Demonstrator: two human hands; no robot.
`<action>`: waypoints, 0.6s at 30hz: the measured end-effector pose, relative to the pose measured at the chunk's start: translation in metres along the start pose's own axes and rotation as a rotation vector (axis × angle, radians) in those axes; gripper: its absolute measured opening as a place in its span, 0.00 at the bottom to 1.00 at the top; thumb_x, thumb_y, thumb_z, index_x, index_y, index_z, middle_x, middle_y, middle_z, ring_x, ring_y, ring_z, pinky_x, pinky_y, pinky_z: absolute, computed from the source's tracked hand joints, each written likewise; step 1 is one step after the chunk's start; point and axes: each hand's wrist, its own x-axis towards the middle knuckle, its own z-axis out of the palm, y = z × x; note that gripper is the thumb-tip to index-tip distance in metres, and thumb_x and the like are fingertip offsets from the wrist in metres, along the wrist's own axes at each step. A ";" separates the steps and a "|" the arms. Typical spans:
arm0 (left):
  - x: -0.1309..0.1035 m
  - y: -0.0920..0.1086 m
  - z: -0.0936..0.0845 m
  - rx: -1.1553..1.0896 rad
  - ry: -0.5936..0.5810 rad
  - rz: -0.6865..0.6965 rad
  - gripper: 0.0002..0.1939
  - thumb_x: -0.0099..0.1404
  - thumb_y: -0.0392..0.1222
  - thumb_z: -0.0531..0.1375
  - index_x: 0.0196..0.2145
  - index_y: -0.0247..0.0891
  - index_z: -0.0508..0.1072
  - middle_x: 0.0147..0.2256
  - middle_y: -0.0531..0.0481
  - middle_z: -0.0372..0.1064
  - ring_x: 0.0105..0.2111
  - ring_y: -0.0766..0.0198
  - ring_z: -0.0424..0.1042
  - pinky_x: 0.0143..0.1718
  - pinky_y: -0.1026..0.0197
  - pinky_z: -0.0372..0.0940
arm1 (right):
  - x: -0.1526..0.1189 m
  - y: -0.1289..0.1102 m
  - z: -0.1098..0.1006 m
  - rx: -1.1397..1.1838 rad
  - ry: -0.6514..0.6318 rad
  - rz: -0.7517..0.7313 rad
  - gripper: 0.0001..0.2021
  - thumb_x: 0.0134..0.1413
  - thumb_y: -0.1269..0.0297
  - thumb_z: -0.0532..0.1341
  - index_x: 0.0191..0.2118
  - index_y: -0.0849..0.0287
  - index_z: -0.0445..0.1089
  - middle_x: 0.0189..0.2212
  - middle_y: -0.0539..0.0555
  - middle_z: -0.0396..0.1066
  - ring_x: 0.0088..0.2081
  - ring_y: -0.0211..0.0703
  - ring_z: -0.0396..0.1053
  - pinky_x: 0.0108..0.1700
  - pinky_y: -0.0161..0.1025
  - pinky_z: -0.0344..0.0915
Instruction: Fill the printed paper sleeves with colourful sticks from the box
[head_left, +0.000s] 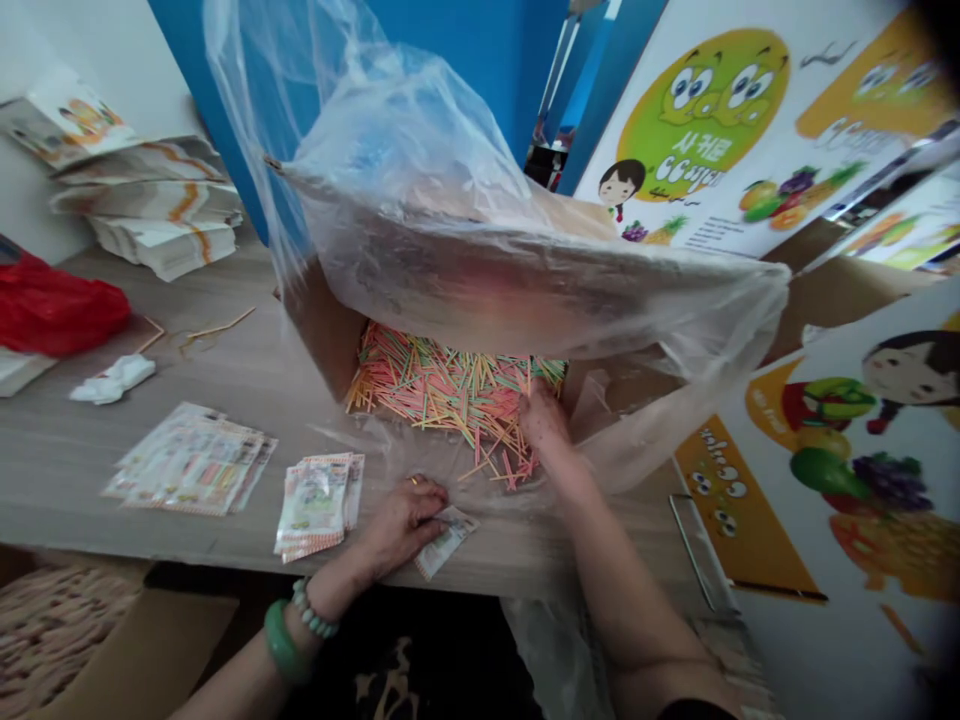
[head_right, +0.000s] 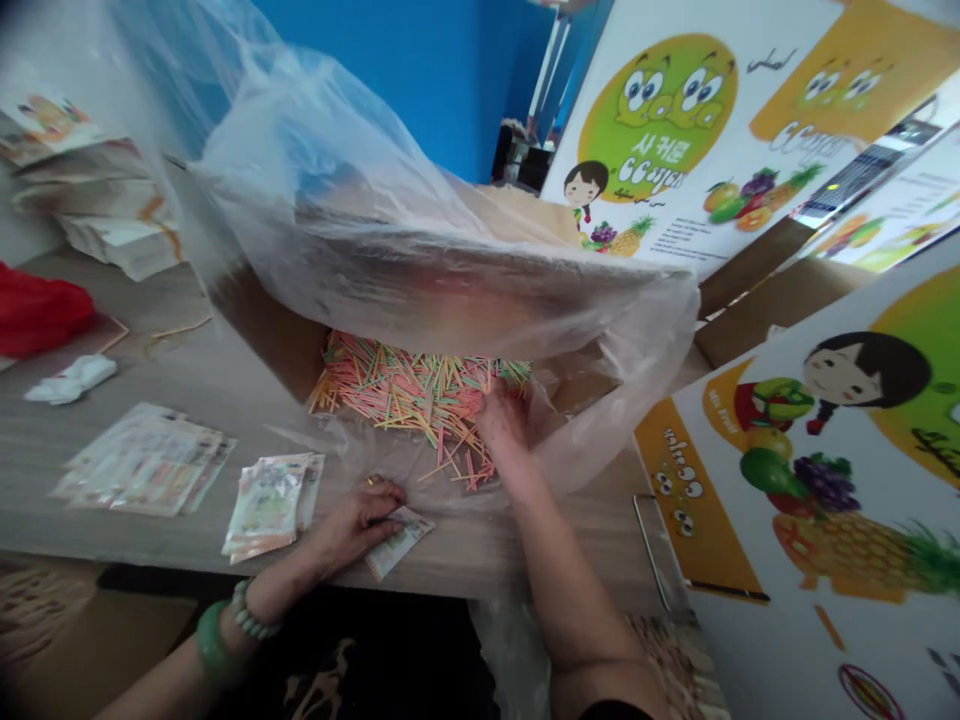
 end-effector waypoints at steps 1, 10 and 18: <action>0.000 0.000 0.000 0.000 0.002 0.004 0.10 0.66 0.37 0.61 0.26 0.36 0.71 0.38 0.46 0.75 0.41 0.58 0.71 0.46 0.56 0.63 | -0.003 -0.001 -0.004 -0.020 0.022 0.009 0.18 0.66 0.70 0.47 0.57 0.66 0.63 0.46 0.66 0.75 0.50 0.53 0.72 0.50 0.43 0.64; 0.001 -0.003 0.001 0.021 0.043 0.081 0.08 0.64 0.33 0.61 0.26 0.37 0.73 0.35 0.47 0.74 0.39 0.58 0.71 0.45 0.57 0.63 | -0.054 -0.051 0.012 -0.181 -0.065 -0.135 0.17 0.64 0.73 0.48 0.54 0.61 0.66 0.46 0.66 0.75 0.50 0.52 0.72 0.50 0.43 0.63; 0.000 -0.011 0.007 0.067 0.044 0.099 0.06 0.64 0.33 0.62 0.28 0.36 0.75 0.35 0.46 0.74 0.40 0.57 0.70 0.45 0.56 0.62 | -0.025 -0.090 0.037 -0.157 -0.150 -0.004 0.17 0.64 0.66 0.50 0.53 0.64 0.69 0.47 0.68 0.76 0.48 0.55 0.75 0.44 0.43 0.67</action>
